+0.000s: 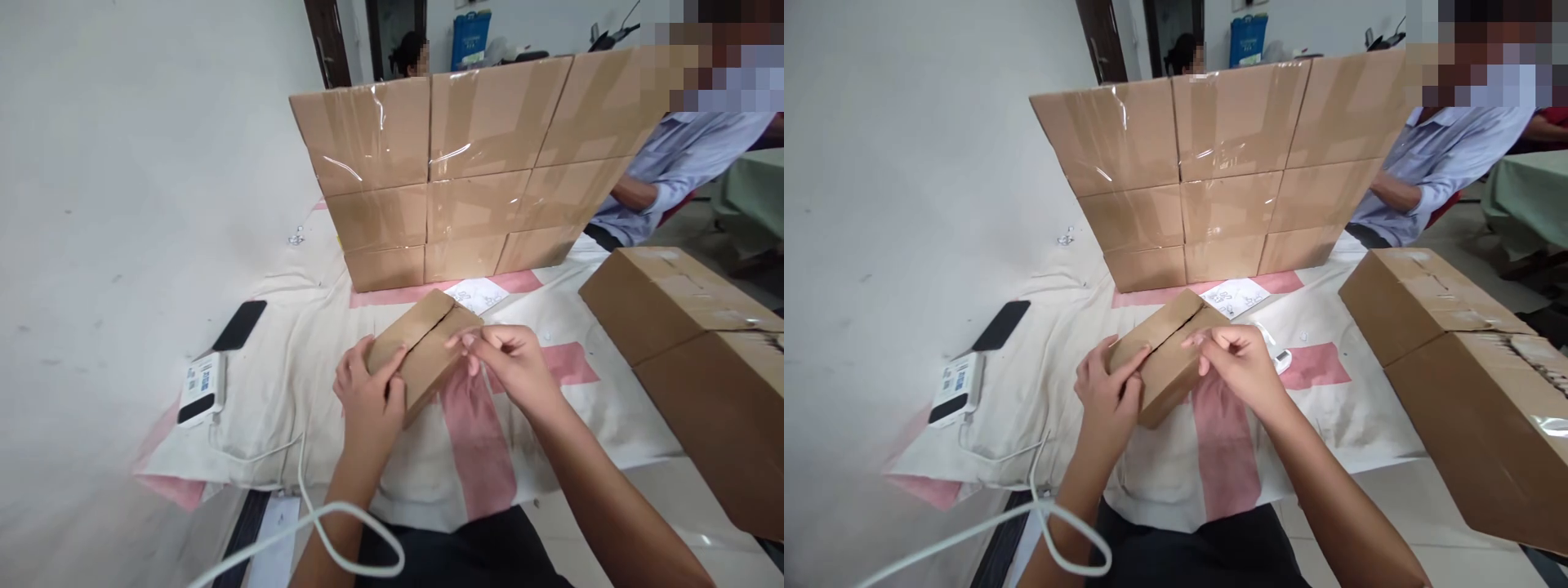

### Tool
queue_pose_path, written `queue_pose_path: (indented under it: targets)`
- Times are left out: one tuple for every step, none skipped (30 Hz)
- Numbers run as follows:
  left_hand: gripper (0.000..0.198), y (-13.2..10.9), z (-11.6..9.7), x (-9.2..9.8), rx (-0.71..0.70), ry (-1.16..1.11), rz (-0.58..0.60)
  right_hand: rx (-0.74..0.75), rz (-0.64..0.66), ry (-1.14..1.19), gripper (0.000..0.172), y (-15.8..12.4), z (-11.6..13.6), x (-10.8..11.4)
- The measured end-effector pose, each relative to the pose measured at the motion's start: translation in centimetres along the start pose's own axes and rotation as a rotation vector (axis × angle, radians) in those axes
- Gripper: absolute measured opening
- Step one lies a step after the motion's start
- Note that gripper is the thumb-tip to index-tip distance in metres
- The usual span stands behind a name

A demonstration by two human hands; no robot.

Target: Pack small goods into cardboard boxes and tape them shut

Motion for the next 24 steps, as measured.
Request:
queue_pose_path:
  targets:
    - [0.043, -0.6, -0.6, 0.0, -0.049, 0.006, -0.018, 0.001, 0.029, 0.023, 0.055, 0.8, -0.1, -0.5]
    - [0.04, -1.1, -1.1, 0.1, -0.091, 0.005, -0.026, -0.001, 0.063, 0.049, 0.055, 1.5, -0.4, -1.0]
    - [0.037, -1.4, -1.4, 0.1, -0.114, 0.005, -0.027, -0.005, 0.093, 0.075, 0.053, 2.2, -0.7, -1.5]
    - [0.034, -1.7, -1.6, 0.2, -0.121, 0.006, -0.025, -0.011, 0.111, 0.099, 0.052, 2.8, -1.1, -1.9]
    - [0.034, -1.9, -1.8, 0.3, -0.114, 0.014, -0.018, -0.02, 0.117, 0.12, 0.049, 3.2, -1.5, -2.2]
    - [0.034, -2.1, -2.0, 0.4, -0.098, 0.029, -0.011, -0.034, 0.118, 0.143, 0.047, 3.6, -2.0, -2.5]
    - [0.036, -2.3, -2.1, 0.5, -0.084, 0.05, -0.001, -0.05, 0.12, 0.167, 0.044, 3.9, -2.4, -2.7]
    - [0.037, -2.6, -2.3, 0.6, -0.076, 0.072, 0.011, -0.069, 0.126, 0.189, 0.042, 4.1, -2.7, -2.9]
    - [0.039, -2.9, -2.5, 0.6, -0.073, 0.093, 0.024, -0.089, 0.142, 0.207, 0.041, 4.2, -3.0, -3.1]
    - [0.041, -3.2, -2.7, 0.7, -0.078, 0.112, 0.036, -0.105, 0.168, 0.22, 0.04, 4.3, -3.3, -3.2]
    - [0.043, -3.5, -2.9, 0.7, -0.094, 0.128, 0.05, -0.115, 0.197, 0.233, 0.039, 4.2, -3.4, -3.3]
    - [0.044, -3.7, -3.0, 0.8, -0.117, 0.137, 0.066, -0.121, 0.223, 0.246, 0.039, 4.2, -3.5, -3.3]
    - [0.045, -3.8, -3.0, 0.9, -0.141, 0.138, 0.088, -0.124, 0.244, 0.263, 0.04, 4.1, -3.7, -3.3]
    - [0.045, -3.6, -3.1, 1.0, -0.167, 0.131, 0.121, -0.122, 0.259, 0.284, 0.041, 4.1, -3.8, -3.1]
    - [0.044, -3.3, -3.0, 1.2, -0.189, 0.114, 0.167, -0.114, 0.268, 0.308, 0.043, 4.0, -3.9, -3.0]
    - [0.041, -2.6, -3.0, 1.4, -0.199, 0.088, 0.217, -0.103, 0.272, 0.338, 0.044, 4.0, -4.0, -2.8]
    - [0.035, -1.7, -2.9, 1.7, -0.188, 0.051, 0.263, -0.087, 0.282, 0.373, 0.046, 4.0, -4.2, -2.7]
    - [0.029, -0.5, -2.8, 1.9, -0.162, 0.0, 0.302, -0.066, 0.297, 0.41, 0.047, 3.9, -4.3, -2.6]
    - [0.023, 0.8, -2.7, 2.1, -0.121, -0.067, 0.337, -0.042, 0.316, 0.447, 0.048, 3.9, -4.4, -2.6]
    - [0.02, 2.2, -2.6, 2.2, -0.074, -0.154, 0.376, -0.017, 0.334, 0.482, 0.05, 3.9, -4.5, -2.6]
    - [0.019, 3.5, -2.6, 2.2, -0.034, -0.256, 0.434, 0.006, 0.351, 0.51, 0.052, 3.9, -4.5, -2.7]
    - [0.021, 4.7, -2.6, 1.9, -0.009, -0.357, 0.516, 0.028, 0.363, 0.531, 0.054, 3.9, -4.5, -2.7]
    - [0.024, 5.6, -2.8, 1.5, -0.008, -0.445, 0.608, 0.041, 0.369, 0.541, 0.057, 3.9, -4.5, -2.7]
    - [0.028, 6.2, -3.1, 1.1, -0.028, -0.512, 0.704, 0.045, 0.373, 0.544, 0.058, 3.9, -4.5, -2.7]
Point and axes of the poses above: each hand's wrist, its own y-axis towards the middle knuckle, its own x-axis out of the back of the hand, z = x × y, the point moved 4 cm from there along y, towards the middle knuckle, and after that the axes turned 15 degrees about x, right-handed, at the moved point
